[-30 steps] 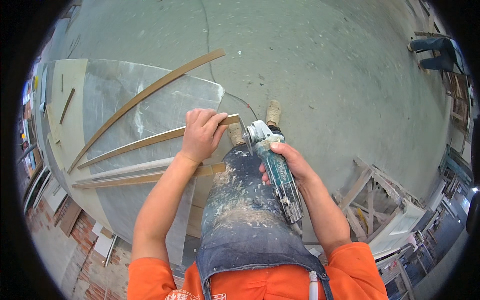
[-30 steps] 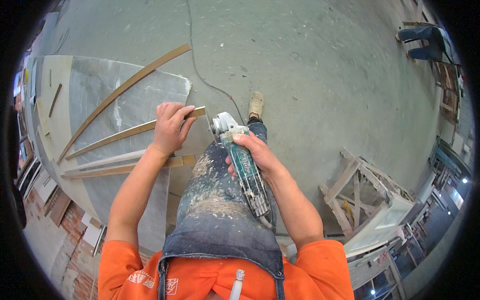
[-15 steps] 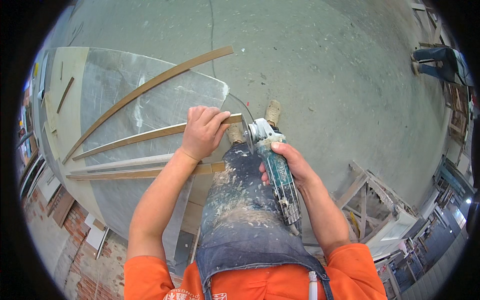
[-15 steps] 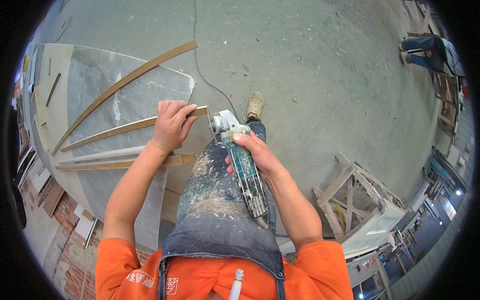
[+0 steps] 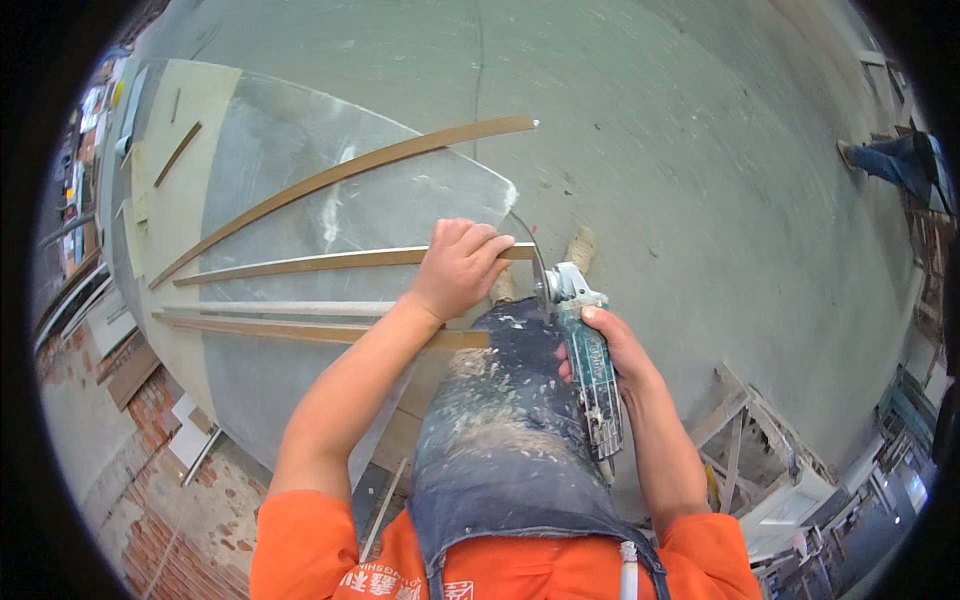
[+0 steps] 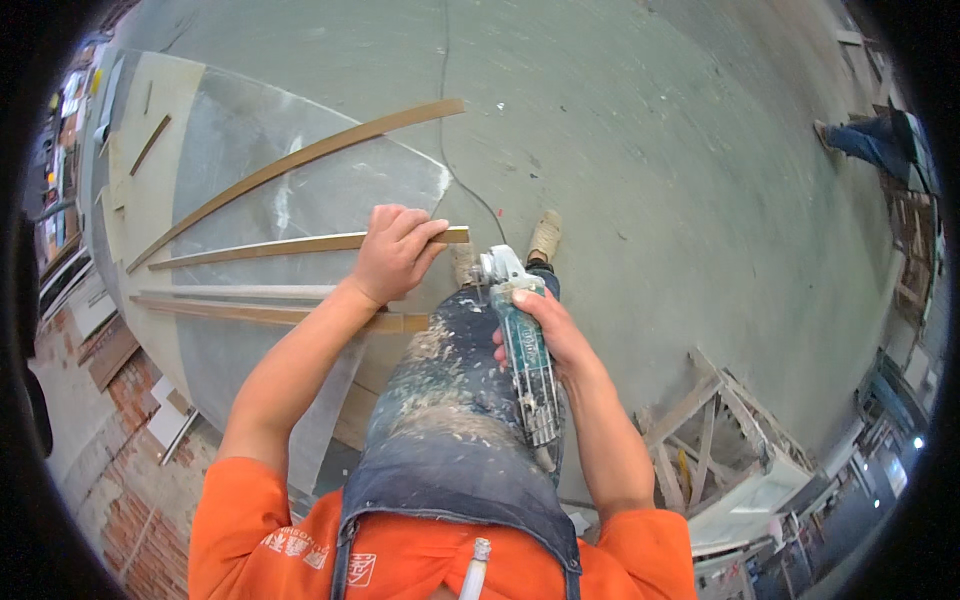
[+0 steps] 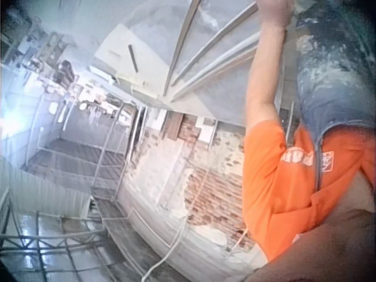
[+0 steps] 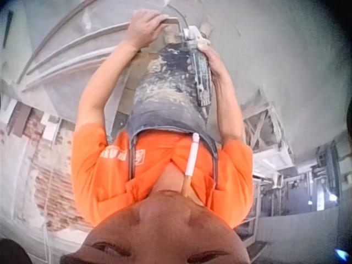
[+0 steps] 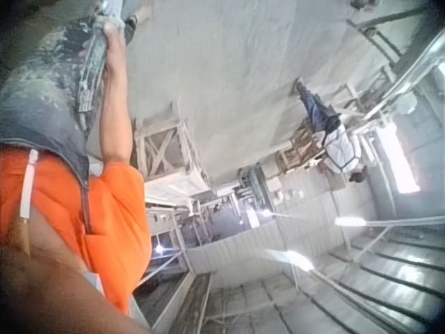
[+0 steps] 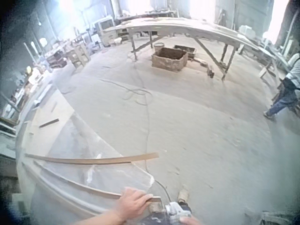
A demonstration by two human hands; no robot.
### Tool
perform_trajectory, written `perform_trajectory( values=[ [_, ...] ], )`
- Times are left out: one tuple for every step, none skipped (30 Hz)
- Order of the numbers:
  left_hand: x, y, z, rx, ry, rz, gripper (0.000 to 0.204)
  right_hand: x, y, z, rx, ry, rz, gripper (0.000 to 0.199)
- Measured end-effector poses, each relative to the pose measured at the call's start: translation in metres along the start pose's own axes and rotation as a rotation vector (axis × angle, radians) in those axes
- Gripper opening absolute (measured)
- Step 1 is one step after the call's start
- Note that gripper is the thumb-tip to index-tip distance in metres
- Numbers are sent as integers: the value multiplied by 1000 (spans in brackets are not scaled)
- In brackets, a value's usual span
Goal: The person reviews a document, then retrieves several thin wooden strips from a pallet. They place the strips on a workbench and use an angle grinder to sand the edges of each strip one by one, moving the tool along the length of the wood.
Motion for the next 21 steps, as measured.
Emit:
perform_trajectory(
  values=[
    [0, 0, 1, 5, 0, 3, 36, -6, -3, 2, 0, -21, -16, 54],
    [0, 1, 2, 9, -1, 6, 37, -16, -7, 8, 3, -28, -61, 56],
    [0, 1, 3, 14, -9, 9, 38, -23, -12, 14, 0, -85, -75, 57],
    [-3, 2, 5, 18, -20, 11, 38, -32, -13, 20, -1, -141, -89, 58],
    [-5, 7, 9, 23, -32, 18, 39, -41, -12, 25, 2, -197, -108, 58],
    [-4, 12, 16, 37, -18, 71, 42, -46, -10, 35, -25, -225, -70, 61],
    [1, 24, 28, 45, -49, 88, 43, -51, -5, 44, -47, -251, -32, 63],
    [10, 41, 43, 51, -81, 108, 43, -58, -1, 55, -47, -257, 0, 63],
    [20, 58, 59, 53, -109, 124, 44, -64, 8, 67, -61, -262, 17, 63],
    [32, 74, 79, 64, -133, 163, 43, -69, 17, 79, -82, -275, 41, 63],
    [44, 93, 101, 73, -175, 208, 40, -75, 26, 88, -96, -290, 48, 64],
    [59, 115, 122, 77, -212, 254, 37, -80, 35, 96, -110, -300, 56, 64],
    [72, 139, 139, 57, -286, 289, 34, -86, 43, 101, -121, -299, 71, 65],
    [86, 165, 155, 34, -359, 326, 30, -91, 51, 107, -131, -299, 87, 66],
    [97, 179, 168, 17, -433, 357, 27, -96, 59, 110, -155, -295, 110, 66],
    [110, 187, 173, 65, -454, 374, 26, -97, 65, 109, -172, -303, 133, 67],
    [121, 189, 176, 113, -467, 384, 25, -99, 72, 108, -197, -317, 163, 68],
    [128, 193, 177, 163, -476, 398, 24, -101, 82, 104, -215, -344, 188, 68],
    [130, 195, 175, 180, -487, 372, 22, -103, 89, 98, -241, -370, 197, 69],
    [131, 196, 171, 197, -499, 347, 21, -105, 92, 92, -244, -376, 189, 69],
    [128, 190, 165, 206, -515, 308, 19, -106, 97, 90, -250, -385, 199, 68]
  ],
)
Point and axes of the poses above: each hand's wrist, its own y-axis away from the middle knuckle, its own z-axis out of the back of the hand, x = y × z, the point moved 7 cm from there along -y, towards the middle knuckle, and after that the axes turned 13 degrees about y, right-handed, at the moved point
